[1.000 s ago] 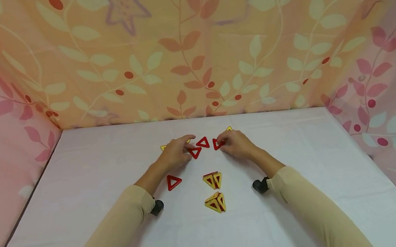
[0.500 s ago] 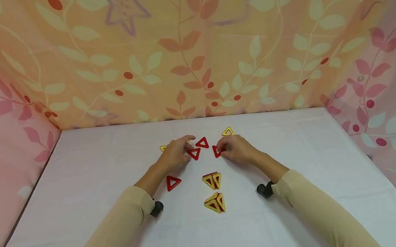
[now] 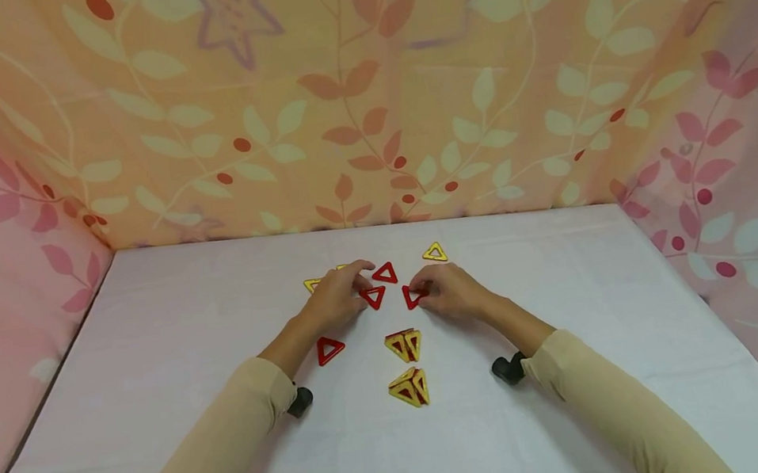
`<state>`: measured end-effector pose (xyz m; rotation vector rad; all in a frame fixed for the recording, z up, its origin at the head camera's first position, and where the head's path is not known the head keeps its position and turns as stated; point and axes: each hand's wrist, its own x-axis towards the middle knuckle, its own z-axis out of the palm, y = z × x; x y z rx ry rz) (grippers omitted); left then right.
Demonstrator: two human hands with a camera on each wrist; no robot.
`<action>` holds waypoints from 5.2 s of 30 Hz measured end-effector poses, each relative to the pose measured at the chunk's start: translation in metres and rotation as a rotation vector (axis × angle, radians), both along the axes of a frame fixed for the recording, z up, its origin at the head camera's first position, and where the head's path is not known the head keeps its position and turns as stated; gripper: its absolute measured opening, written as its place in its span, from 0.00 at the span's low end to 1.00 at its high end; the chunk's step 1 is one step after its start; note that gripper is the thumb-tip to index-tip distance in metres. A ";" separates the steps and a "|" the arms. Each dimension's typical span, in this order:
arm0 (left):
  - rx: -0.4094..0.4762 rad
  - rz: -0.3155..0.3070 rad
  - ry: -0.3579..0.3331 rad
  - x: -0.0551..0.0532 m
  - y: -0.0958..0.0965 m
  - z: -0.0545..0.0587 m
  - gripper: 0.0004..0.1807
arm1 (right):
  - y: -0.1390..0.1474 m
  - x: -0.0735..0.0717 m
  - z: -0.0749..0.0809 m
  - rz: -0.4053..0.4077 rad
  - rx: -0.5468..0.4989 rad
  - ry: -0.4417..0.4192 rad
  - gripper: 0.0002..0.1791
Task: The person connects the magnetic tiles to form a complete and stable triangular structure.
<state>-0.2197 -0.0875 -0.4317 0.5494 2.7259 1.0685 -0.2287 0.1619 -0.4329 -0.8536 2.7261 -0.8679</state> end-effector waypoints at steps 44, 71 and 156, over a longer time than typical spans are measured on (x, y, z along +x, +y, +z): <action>-0.036 -0.005 0.028 0.007 0.018 0.002 0.33 | -0.013 -0.002 0.000 0.072 -0.021 -0.025 0.18; -0.008 0.018 -0.023 0.010 0.019 0.004 0.34 | -0.013 -0.001 0.004 0.028 -0.126 -0.125 0.22; 0.026 -0.031 0.061 0.082 -0.078 -0.001 0.36 | -0.021 -0.006 0.003 0.017 -0.099 -0.163 0.17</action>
